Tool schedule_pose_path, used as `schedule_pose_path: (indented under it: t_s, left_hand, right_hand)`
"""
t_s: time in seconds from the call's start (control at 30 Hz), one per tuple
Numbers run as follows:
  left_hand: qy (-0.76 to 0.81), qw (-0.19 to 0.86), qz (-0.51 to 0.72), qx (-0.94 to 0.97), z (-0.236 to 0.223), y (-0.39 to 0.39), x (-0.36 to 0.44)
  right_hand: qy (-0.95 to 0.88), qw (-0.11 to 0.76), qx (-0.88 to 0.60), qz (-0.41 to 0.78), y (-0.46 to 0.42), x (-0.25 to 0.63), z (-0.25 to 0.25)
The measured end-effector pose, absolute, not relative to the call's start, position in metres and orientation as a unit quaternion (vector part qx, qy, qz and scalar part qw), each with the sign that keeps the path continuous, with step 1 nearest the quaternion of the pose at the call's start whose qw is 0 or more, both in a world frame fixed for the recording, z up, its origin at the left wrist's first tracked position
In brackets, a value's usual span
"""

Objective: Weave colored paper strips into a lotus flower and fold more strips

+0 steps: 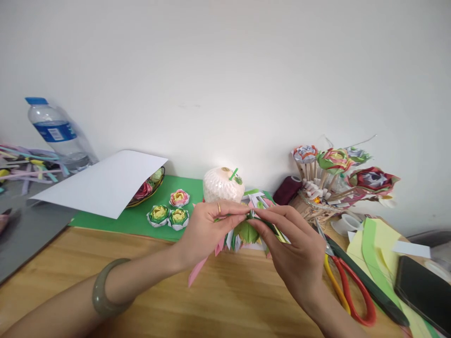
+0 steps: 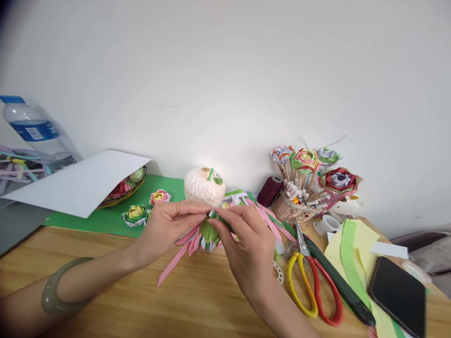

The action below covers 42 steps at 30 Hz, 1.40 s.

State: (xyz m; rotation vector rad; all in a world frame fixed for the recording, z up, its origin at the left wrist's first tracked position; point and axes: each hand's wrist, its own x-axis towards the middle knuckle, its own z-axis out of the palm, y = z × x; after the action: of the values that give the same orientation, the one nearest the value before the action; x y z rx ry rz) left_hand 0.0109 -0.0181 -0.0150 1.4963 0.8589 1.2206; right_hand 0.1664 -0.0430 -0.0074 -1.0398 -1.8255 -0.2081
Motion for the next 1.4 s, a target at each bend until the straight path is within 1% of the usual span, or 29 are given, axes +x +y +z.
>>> schedule_pose_path:
  t_s: [0.17, 0.27, 0.43, 0.53, 0.6, 0.7, 0.83, 0.9, 1.0, 1.17, 1.3, 1.4]
  left_hand:
    - [0.361, 0.453, 0.519, 0.629, -0.017, -0.018, 0.011]
    - [0.353, 0.433, 0.531, 0.637, -0.017, -0.018, 0.011]
    - [0.298, 0.381, 0.559, 0.674, -0.018, -0.019, 0.010]
    - [0.290, 0.342, 0.554, 0.702, -0.017, -0.019, 0.008]
    - [0.295, 0.335, 0.545, 0.710, -0.014, -0.018, 0.006]
    - [0.315, 0.383, 0.505, 0.707, -0.007, -0.014, 0.003]
    - [0.301, 0.542, 0.422, 0.661, 0.000, -0.009, 0.001]
    - [0.305, 0.593, 0.385, 0.638, 0.002, -0.007, 0.001]
    - [0.328, 0.602, 0.351, 0.638, 0.003, -0.006, 0.002]
    - [0.329, 0.597, 0.346, 0.645, 0.005, -0.002, -0.002]
    - [0.323, 0.618, 0.325, 0.638, 0.005, 0.002, -0.005]
    - [0.329, 0.617, 0.322, 0.638, 0.004, 0.003, -0.006]
  right_hand:
    - [-0.744, 0.481, -0.438, -0.150, -0.044, 0.168, -0.008]
    - [-0.747, 0.465, -0.451, -0.149, -0.044, 0.169, -0.008]
    - [-0.738, 0.482, -0.461, -0.099, -0.044, 0.169, -0.006]
    - [-0.735, 0.498, -0.458, -0.042, -0.042, 0.171, -0.003]
    - [-0.735, 0.500, -0.457, 0.015, -0.040, 0.172, -0.002]
    - [-0.735, 0.493, -0.450, 0.124, -0.038, 0.174, -0.001]
    - [-0.707, 0.487, -0.451, 0.244, -0.038, 0.174, -0.004]
    - [-0.686, 0.486, -0.461, 0.284, -0.038, 0.172, -0.007]
    - [-0.664, 0.487, -0.466, 0.324, -0.038, 0.169, -0.008]
    - [-0.634, 0.484, -0.466, 0.384, -0.040, 0.166, -0.003]
    - [-0.623, 0.438, -0.464, 0.452, -0.039, 0.169, 0.002]
    - [-0.619, 0.418, -0.466, 0.475, -0.038, 0.172, 0.005]
